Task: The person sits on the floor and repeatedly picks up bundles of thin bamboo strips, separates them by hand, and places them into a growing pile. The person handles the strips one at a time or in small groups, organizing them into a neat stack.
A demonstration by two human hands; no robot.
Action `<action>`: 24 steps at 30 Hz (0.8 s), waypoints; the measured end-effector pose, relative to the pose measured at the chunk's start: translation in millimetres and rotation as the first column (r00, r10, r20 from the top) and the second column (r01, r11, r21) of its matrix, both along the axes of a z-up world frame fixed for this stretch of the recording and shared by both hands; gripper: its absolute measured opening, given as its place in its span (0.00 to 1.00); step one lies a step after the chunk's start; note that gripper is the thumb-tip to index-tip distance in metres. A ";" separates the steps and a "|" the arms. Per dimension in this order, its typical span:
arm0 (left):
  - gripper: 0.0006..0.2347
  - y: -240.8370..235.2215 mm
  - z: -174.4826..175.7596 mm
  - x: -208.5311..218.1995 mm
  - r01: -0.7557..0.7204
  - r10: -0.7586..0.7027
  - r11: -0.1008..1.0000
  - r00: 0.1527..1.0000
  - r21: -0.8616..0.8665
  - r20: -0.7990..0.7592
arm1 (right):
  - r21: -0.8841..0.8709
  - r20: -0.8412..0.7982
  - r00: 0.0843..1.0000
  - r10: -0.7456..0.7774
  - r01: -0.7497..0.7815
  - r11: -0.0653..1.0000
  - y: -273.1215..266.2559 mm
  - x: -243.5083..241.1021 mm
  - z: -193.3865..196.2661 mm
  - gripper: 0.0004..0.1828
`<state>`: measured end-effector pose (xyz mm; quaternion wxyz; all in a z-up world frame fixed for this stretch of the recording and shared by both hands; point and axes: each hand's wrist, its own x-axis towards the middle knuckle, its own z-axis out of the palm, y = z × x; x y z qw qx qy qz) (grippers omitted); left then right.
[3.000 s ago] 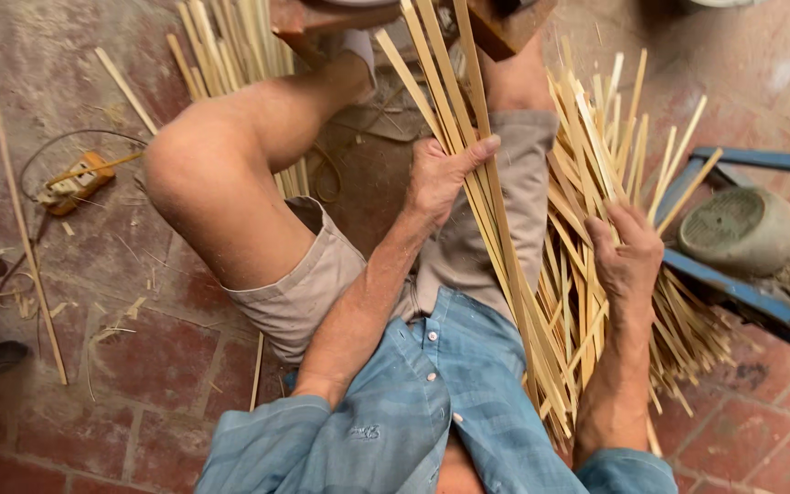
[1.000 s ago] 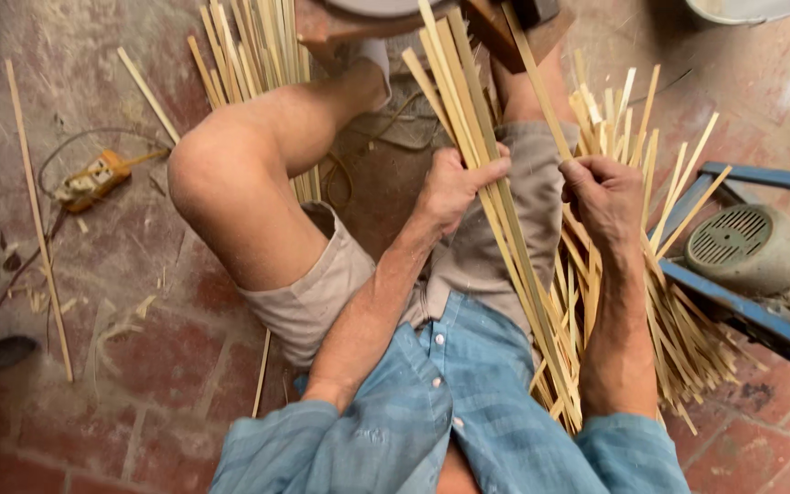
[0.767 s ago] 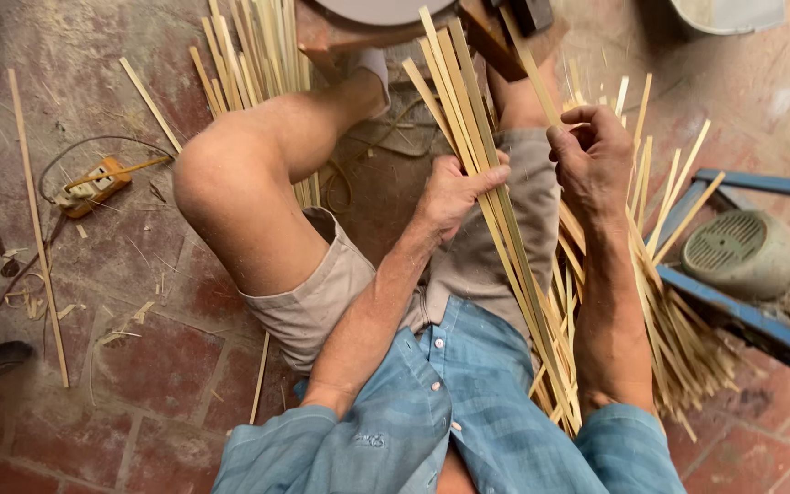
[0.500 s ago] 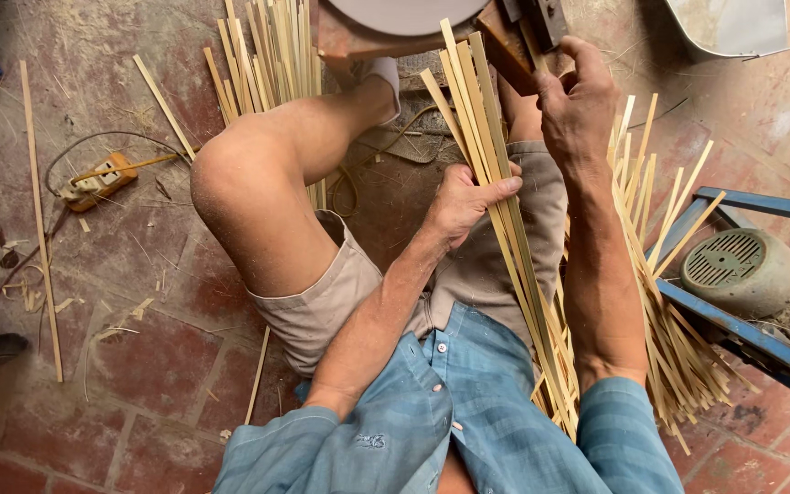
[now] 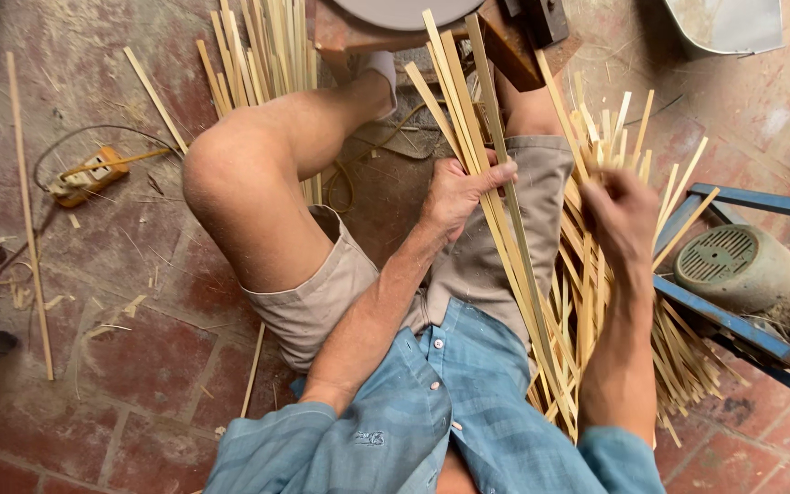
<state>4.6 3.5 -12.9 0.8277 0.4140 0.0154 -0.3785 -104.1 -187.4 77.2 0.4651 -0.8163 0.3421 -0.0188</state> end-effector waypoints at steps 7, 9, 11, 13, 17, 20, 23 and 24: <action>0.07 -6.0 1.3 -13.8 0.022 -0.022 1.000 1.000 0.004 -0.020 | -0.443 0.178 0.925 0.335 -0.229 0.867 44.8 -58.1 -33.3 0.13; 0.08 -8.8 2.7 -5.0 0.042 -0.041 0.999 0.999 0.030 -0.033 | -0.241 0.162 0.959 0.231 -0.188 0.952 53.1 -39.6 -38.6 0.09; 0.09 -5.3 2.1 -1.3 0.031 -0.028 0.998 0.998 0.046 -0.057 | 0.072 0.080 0.997 -0.010 0.004 0.997 55.3 -33.7 -38.1 0.10; 0.09 -1.2 0.9 -5.6 0.028 -0.024 0.999 0.996 0.046 -0.087 | 0.057 0.119 0.993 -0.028 0.021 0.998 45.0 -39.2 -33.7 0.11; 0.11 -1.7 1.1 1.0 0.121 -0.116 0.991 0.988 0.048 -0.100 | -0.073 0.156 0.987 0.035 -0.023 0.997 11.5 -8.0 -32.0 0.11; 0.11 5.0 3.5 0.7 0.199 -0.195 0.978 0.979 0.068 -0.057 | -0.074 0.144 0.987 0.068 -0.057 0.996 5.5 46.4 -30.1 0.14; 0.09 2.9 3.5 -1.0 0.162 -0.160 0.985 0.986 0.065 -0.034 | -0.002 0.192 0.979 0.067 -0.068 0.998 7.2 88.6 -24.3 0.14; 0.08 2.3 2.6 -1.5 0.137 -0.135 0.988 0.990 0.065 -0.035 | 0.023 0.213 0.975 0.062 -0.069 0.997 8.3 96.5 -23.4 0.13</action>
